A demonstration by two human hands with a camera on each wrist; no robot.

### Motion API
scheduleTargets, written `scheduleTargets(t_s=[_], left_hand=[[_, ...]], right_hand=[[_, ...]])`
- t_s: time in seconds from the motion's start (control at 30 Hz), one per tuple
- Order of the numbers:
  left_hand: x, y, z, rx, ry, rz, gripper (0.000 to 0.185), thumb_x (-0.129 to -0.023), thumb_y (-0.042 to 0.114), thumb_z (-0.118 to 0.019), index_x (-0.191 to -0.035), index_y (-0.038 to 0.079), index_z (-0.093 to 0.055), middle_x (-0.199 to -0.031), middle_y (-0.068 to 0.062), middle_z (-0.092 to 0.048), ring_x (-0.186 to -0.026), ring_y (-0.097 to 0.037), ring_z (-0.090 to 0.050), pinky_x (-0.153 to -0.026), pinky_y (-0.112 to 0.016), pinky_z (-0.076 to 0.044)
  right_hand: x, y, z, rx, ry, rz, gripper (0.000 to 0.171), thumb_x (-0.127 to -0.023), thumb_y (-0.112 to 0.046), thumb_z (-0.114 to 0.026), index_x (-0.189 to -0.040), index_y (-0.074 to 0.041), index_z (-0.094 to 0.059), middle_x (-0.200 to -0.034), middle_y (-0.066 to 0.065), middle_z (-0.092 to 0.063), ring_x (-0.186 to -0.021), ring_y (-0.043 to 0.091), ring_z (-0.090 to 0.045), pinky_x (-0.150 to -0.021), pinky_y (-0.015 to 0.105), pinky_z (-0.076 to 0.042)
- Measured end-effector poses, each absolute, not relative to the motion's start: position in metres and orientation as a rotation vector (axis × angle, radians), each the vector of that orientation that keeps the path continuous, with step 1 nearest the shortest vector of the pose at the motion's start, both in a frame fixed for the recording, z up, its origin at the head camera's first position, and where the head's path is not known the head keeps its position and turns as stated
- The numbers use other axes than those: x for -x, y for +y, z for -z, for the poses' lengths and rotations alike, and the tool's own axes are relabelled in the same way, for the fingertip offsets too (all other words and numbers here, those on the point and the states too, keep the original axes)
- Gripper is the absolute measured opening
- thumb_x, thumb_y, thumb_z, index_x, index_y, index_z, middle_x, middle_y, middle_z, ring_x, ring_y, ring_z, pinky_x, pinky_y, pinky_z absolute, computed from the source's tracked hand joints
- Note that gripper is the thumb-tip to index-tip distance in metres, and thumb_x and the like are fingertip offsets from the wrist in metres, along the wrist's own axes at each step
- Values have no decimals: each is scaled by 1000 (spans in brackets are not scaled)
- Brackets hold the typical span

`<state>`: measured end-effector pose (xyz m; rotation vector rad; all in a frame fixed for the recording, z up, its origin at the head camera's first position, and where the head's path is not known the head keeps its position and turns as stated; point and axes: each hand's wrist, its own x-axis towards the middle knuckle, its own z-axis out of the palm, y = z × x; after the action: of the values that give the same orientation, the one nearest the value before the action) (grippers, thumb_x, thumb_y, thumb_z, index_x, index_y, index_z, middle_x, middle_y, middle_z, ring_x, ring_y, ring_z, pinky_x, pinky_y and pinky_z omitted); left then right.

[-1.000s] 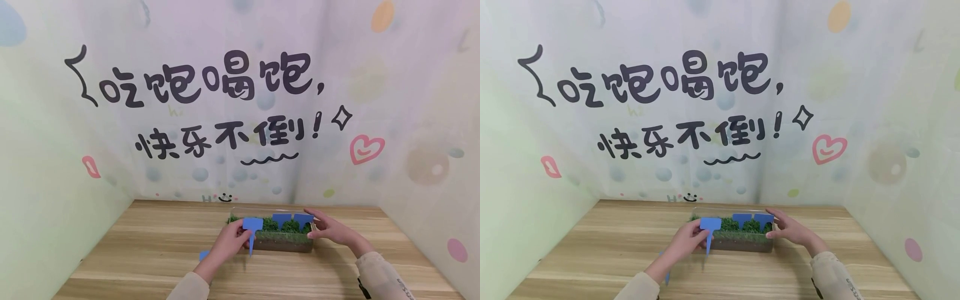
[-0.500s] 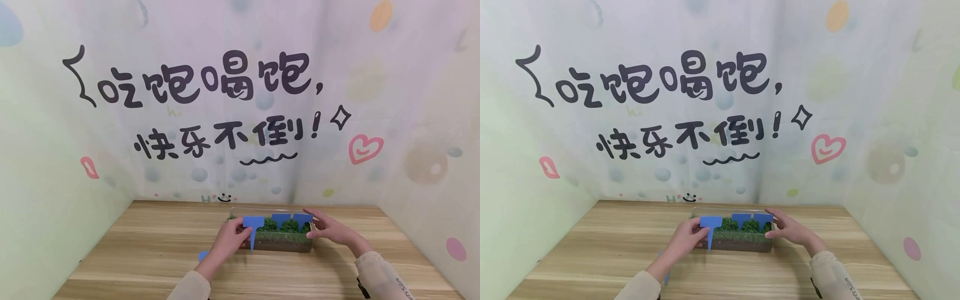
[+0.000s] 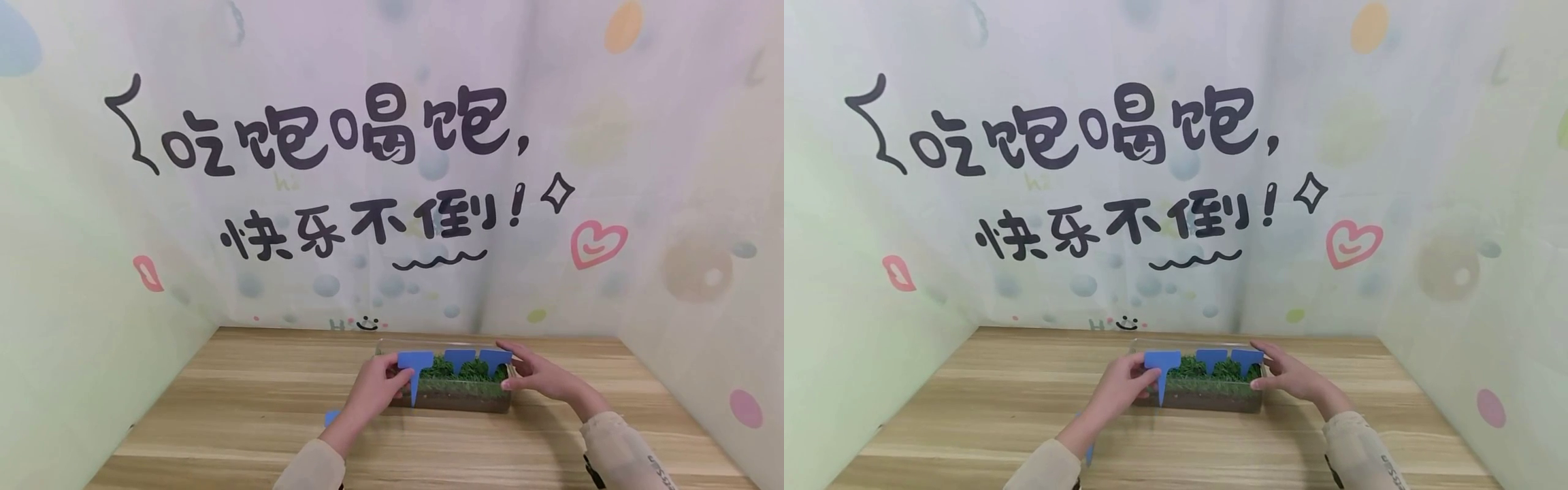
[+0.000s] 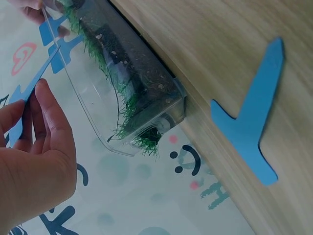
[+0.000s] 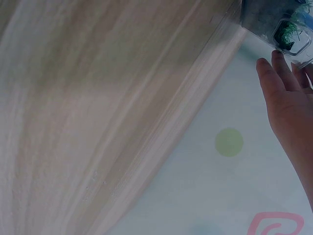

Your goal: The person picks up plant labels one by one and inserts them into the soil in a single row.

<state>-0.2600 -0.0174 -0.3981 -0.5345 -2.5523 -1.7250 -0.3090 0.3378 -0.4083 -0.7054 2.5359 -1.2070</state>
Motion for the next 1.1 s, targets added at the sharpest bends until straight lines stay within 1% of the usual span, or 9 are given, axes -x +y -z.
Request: scheduleTargets(t_s=[0.13,0.27,0.4,0.53,0.6,0.67,0.77,0.9,1.1], left_hand=[[261,-16,397,532,-2541,1720,20,-99,18,-64,-83,6,-62,-78,-9,-68,-64,-24,-63,-68,-45,-59],[261,-15,394,533,-2531,1719,19,-98,18,-65,-84,5,-63,-82,-14,-70,-70,-30,-66,-69,-45,-60],[261,-14,393,535,-2525,1718,19,-98,18,-65,-86,4,-65,-86,-15,-71,-72,-27,-67,-70,-45,-60],[263,-13,391,536,-2528,1714,19,-99,19,-63,-87,5,-67,-86,-13,-72,-70,-25,-67,-71,-48,-59],[263,-13,390,532,-2527,1728,19,-100,20,-61,-89,6,-68,-87,-12,-72,-72,-23,-67,-71,-48,-59],[263,-12,388,528,-2523,1746,20,-101,21,-59,-92,6,-69,-89,-12,-72,-75,-23,-68,-72,-47,-60],[263,-11,386,525,-2521,1767,23,-103,21,-55,-94,4,-68,-91,-11,-72,-81,-21,-69,-72,-42,-61],[264,-10,385,540,-2520,1780,26,-105,21,-51,-93,3,-65,-93,-11,-71,-86,-21,-70,-73,-34,-61],[267,-9,385,566,-2485,1826,26,-105,20,-51,-98,2,-68,-100,-14,-73,-96,-27,-71,-76,-34,-62]], right_hand=[[309,338,408,706,2536,1207,88,-94,-24,-70,-159,-3,-14,-162,33,-5,-144,60,-15,-115,65,-25],[308,337,406,706,2536,1204,88,-94,-24,-69,-159,-2,-14,-162,33,-4,-145,59,-15,-115,65,-25],[308,337,406,710,2537,1202,88,-95,-24,-69,-159,-2,-14,-162,33,-5,-145,59,-15,-115,65,-24],[308,337,406,718,2535,1204,88,-95,-24,-69,-159,-2,-14,-162,33,-5,-145,59,-15,-115,64,-24],[308,337,406,719,2533,1204,88,-95,-24,-69,-159,-2,-14,-162,33,-5,-145,59,-15,-115,64,-24],[309,338,407,719,2533,1205,88,-95,-24,-69,-159,-2,-14,-162,33,-5,-145,59,-15,-115,64,-24],[309,338,407,719,2532,1207,88,-94,-24,-69,-159,-2,-14,-162,33,-5,-145,59,-15,-115,64,-24],[309,338,407,723,2528,1210,88,-94,-24,-69,-159,-2,-14,-162,33,-5,-145,60,-15,-115,64,-24],[308,337,407,721,2532,1206,88,-94,-24,-69,-159,-2,-14,-162,33,-5,-145,59,-15,-115,64,-25]])
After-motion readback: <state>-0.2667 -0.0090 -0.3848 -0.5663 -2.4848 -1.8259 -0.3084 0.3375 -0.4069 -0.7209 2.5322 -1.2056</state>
